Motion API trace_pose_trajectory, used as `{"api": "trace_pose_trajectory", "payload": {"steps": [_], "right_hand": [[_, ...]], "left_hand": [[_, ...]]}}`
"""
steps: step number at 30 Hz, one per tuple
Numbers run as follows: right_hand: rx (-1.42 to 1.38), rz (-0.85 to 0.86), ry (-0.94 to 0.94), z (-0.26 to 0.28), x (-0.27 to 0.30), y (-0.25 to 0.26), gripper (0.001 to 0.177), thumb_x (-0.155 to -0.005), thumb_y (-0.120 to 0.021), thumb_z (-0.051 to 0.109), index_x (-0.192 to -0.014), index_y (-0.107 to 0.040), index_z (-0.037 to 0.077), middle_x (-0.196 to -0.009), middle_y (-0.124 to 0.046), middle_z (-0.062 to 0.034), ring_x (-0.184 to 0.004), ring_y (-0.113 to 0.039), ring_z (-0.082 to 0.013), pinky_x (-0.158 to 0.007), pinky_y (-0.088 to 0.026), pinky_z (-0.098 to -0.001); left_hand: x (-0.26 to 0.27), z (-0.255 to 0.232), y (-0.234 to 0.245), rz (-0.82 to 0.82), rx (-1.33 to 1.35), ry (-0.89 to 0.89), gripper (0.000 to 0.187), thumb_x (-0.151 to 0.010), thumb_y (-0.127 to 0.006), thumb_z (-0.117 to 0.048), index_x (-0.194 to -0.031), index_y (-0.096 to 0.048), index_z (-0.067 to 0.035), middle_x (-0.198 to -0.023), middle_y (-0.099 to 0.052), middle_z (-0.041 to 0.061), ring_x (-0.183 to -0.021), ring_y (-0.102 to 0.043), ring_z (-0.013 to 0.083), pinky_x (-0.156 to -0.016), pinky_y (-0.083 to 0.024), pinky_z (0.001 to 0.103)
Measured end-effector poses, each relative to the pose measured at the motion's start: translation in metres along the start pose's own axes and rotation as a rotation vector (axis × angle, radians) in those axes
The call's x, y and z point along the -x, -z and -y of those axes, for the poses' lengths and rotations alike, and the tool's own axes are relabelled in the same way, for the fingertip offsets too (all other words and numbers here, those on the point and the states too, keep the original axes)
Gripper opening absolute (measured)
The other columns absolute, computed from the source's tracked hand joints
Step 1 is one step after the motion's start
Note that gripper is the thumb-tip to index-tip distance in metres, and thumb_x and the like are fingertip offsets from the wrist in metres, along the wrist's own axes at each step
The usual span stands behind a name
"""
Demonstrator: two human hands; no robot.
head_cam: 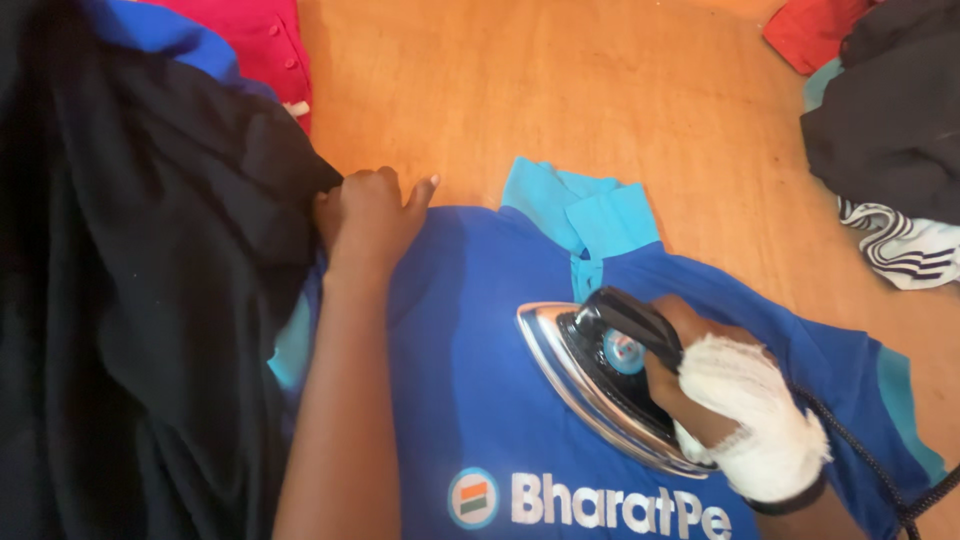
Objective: The person irons a blue polo shirt laid flat on a wooden table. They use a steam iron to smooth the front, collar, and sleeves while holding the fabric with their left hand. Other folded clothes are visible nearby.
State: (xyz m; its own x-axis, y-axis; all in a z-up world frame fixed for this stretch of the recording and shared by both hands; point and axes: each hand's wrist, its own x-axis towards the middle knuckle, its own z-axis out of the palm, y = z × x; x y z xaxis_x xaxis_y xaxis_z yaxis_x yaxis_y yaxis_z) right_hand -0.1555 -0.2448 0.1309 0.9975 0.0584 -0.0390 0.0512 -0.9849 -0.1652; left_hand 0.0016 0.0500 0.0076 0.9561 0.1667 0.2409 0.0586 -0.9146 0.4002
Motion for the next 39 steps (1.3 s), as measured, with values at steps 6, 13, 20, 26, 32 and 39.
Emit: {"api": "trace_pose_trajectory", "payload": {"steps": [6, 13, 20, 26, 32, 39], "right_hand": [[0.003, 0.040, 0.028, 0.003, 0.007, 0.007, 0.023, -0.084, -0.072, 0.026, -0.103, -0.060, 0.019, -0.073, -0.066, -0.0171, -0.077, -0.068, -0.0401, -0.064, -0.051, -0.0487], [0.039, -0.028, 0.019, 0.004, 0.006, -0.002, 0.020, -0.084, -0.070, 0.024, -0.100, -0.061, 0.017, -0.070, -0.065, -0.0182, -0.073, -0.068, -0.0399, -0.062, -0.050, -0.0491], [0.015, -0.121, 0.007, 0.019, -0.020, -0.006, 0.024, -0.083, -0.070, 0.023, -0.104, -0.062, 0.016, -0.071, -0.064, -0.0189, -0.073, -0.067, -0.0397, -0.062, -0.050, -0.0488], [-0.051, -0.023, 0.052, 0.011, 0.004, -0.003, 0.027, -0.082, -0.071, 0.022, -0.107, -0.063, 0.015, -0.072, -0.064, -0.0194, -0.072, -0.067, -0.0395, -0.062, -0.050, -0.0486], [0.028, -0.012, 0.050, 0.007, 0.017, -0.011, 0.031, -0.082, -0.071, 0.021, -0.111, -0.063, 0.014, -0.073, -0.063, -0.0199, -0.072, -0.066, -0.0393, -0.062, -0.050, -0.0483], [0.019, -0.058, 0.092, 0.025, -0.036, -0.009, 0.035, -0.081, -0.071, 0.020, -0.115, -0.064, 0.013, -0.074, -0.063, -0.0206, -0.072, -0.065, -0.0390, -0.062, -0.050, -0.0480]], "left_hand": [[0.004, 0.002, -0.004, 0.077, -0.056, 0.007, 0.055, -0.094, -0.059, -0.059, -0.096, -0.073, -0.006, -0.087, -0.073, 0.020, -0.084, -0.071, 0.0397, -0.092, -0.044, 0.064], [0.000, 0.011, -0.017, -0.001, -0.044, -0.007, 0.050, -0.097, -0.059, -0.054, -0.097, -0.073, -0.006, -0.089, -0.073, 0.020, -0.088, -0.069, 0.0397, -0.096, -0.043, 0.063], [0.005, 0.009, -0.011, -0.019, -0.014, -0.018, 0.054, -0.092, -0.064, -0.057, -0.096, -0.072, -0.003, -0.088, -0.073, 0.019, -0.090, -0.069, 0.0378, -0.095, -0.045, 0.060], [-0.003, 0.010, -0.015, 0.061, 0.001, 0.036, 0.059, -0.091, -0.065, -0.060, -0.101, -0.071, -0.002, -0.087, -0.074, 0.023, -0.085, -0.070, 0.0400, -0.086, -0.050, 0.053], [-0.004, 0.011, -0.012, 0.005, 0.077, 0.060, 0.054, -0.098, -0.063, -0.055, -0.085, -0.076, -0.005, -0.081, -0.072, 0.024, -0.078, -0.069, 0.0456, -0.072, -0.053, 0.054], [-0.001, 0.006, 0.002, 0.004, 0.099, 0.011, 0.067, -0.083, -0.071, -0.069, -0.079, -0.074, -0.002, -0.074, -0.070, 0.024, -0.068, -0.068, 0.0447, -0.062, -0.052, 0.053]]}}
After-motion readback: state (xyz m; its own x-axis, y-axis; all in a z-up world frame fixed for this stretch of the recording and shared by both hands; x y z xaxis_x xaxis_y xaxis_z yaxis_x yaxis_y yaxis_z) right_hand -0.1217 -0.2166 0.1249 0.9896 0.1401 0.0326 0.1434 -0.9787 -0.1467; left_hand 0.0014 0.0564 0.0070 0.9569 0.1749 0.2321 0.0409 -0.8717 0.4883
